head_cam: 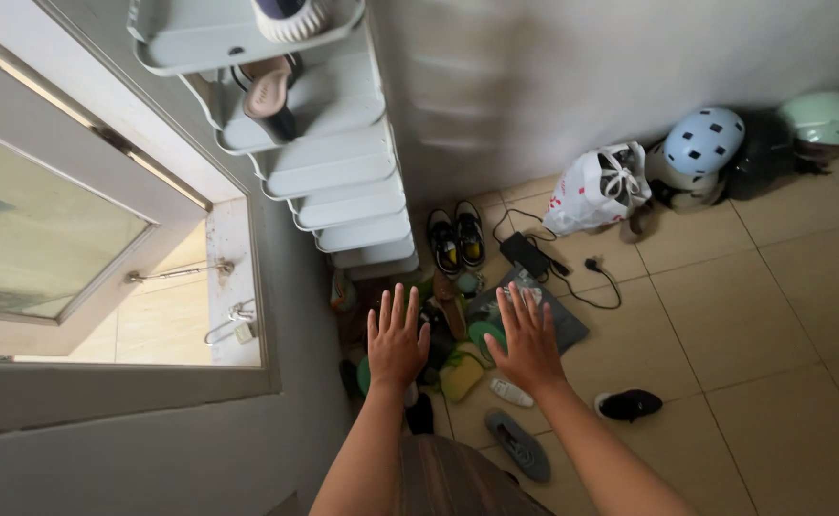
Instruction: Organizing various shoes and slippers on a multi-tier shoe rack and on the floor in an entryway.
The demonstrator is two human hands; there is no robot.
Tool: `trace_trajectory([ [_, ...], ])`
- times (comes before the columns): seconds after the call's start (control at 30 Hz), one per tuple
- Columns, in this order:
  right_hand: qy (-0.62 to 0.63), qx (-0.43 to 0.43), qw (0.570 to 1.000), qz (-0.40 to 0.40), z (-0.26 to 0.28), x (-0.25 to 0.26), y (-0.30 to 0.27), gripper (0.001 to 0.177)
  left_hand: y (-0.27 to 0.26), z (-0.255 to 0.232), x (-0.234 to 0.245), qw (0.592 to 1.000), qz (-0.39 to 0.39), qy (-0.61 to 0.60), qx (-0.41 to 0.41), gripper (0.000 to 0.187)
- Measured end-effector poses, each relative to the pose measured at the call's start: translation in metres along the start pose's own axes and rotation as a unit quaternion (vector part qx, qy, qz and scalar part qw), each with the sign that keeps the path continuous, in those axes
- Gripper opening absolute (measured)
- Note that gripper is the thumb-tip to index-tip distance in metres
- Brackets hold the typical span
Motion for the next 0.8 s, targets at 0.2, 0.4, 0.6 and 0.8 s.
trace_trajectory([
  [0.2,-0.001,-0.040,0.999,-0.006,-0.062,0.019,-0.065,0.080,-0.017,-0.081,-0.007,1.000,0.004,-0.011,-0.016,0.070],
  [0.4,0.022,-0.109,0.993,-0.028,-0.120,0.026,-0.125,0.084,-0.030,-0.154,-0.030,0.996,0.019,-0.033,-0.076,0.073],
  [0.6,0.006,-0.186,0.981,-0.057,-0.179,0.012,-0.172,0.082,-0.024,-0.216,-0.062,0.985,0.037,-0.058,-0.160,0.073],
  [0.8,0.009,-0.287,0.954,-0.082,-0.237,-0.002,-0.217,0.080,-0.018,-0.281,-0.114,0.961,0.085,-0.075,-0.251,0.071],
])
Point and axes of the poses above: each hand's wrist, its own y-axis towards the middle knuckle, its own x-axis out of the back of the hand, z = x × y, the point moved 8 cm from there along y, towards the middle knuckle, and after that the axes turned 8 degrees about -x, right-handed, at the moved point
